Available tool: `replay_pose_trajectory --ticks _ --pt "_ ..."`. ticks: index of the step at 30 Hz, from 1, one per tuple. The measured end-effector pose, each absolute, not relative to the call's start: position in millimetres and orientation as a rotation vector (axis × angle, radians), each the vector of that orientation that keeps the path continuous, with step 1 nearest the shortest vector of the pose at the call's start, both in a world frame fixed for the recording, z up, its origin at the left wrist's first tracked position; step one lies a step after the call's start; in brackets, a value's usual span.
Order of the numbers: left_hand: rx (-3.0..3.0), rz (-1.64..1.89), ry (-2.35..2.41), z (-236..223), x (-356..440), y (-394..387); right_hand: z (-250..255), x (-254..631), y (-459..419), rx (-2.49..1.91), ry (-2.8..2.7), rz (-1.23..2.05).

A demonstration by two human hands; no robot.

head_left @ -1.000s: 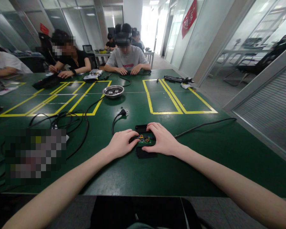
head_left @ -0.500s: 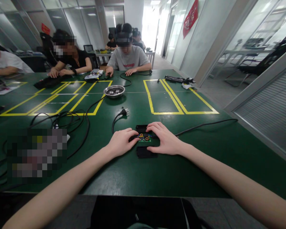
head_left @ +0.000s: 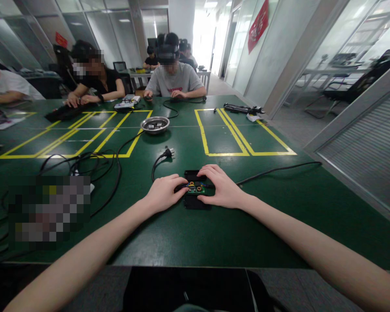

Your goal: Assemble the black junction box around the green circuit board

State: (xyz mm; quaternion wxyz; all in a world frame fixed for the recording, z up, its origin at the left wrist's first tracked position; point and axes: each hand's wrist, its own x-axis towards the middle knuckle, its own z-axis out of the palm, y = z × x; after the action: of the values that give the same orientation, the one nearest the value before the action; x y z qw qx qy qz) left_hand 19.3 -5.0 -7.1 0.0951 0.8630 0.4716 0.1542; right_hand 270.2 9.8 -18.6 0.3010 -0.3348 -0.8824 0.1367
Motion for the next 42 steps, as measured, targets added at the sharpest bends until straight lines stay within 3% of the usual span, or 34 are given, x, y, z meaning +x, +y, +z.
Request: replay_pose_trajectory --ticks 21,32,42 --pt "2.579 0.559 1.326 -10 14 -2 -11 282 12 -0.853 -2.376 0.341" --pt "2.524 0.905 1.019 0 4 -2 0 306 23 -0.849 -2.553 0.346" --pt "2.540 0.835 0.789 7 4 -11 16 304 2 -0.763 -2.601 0.345"
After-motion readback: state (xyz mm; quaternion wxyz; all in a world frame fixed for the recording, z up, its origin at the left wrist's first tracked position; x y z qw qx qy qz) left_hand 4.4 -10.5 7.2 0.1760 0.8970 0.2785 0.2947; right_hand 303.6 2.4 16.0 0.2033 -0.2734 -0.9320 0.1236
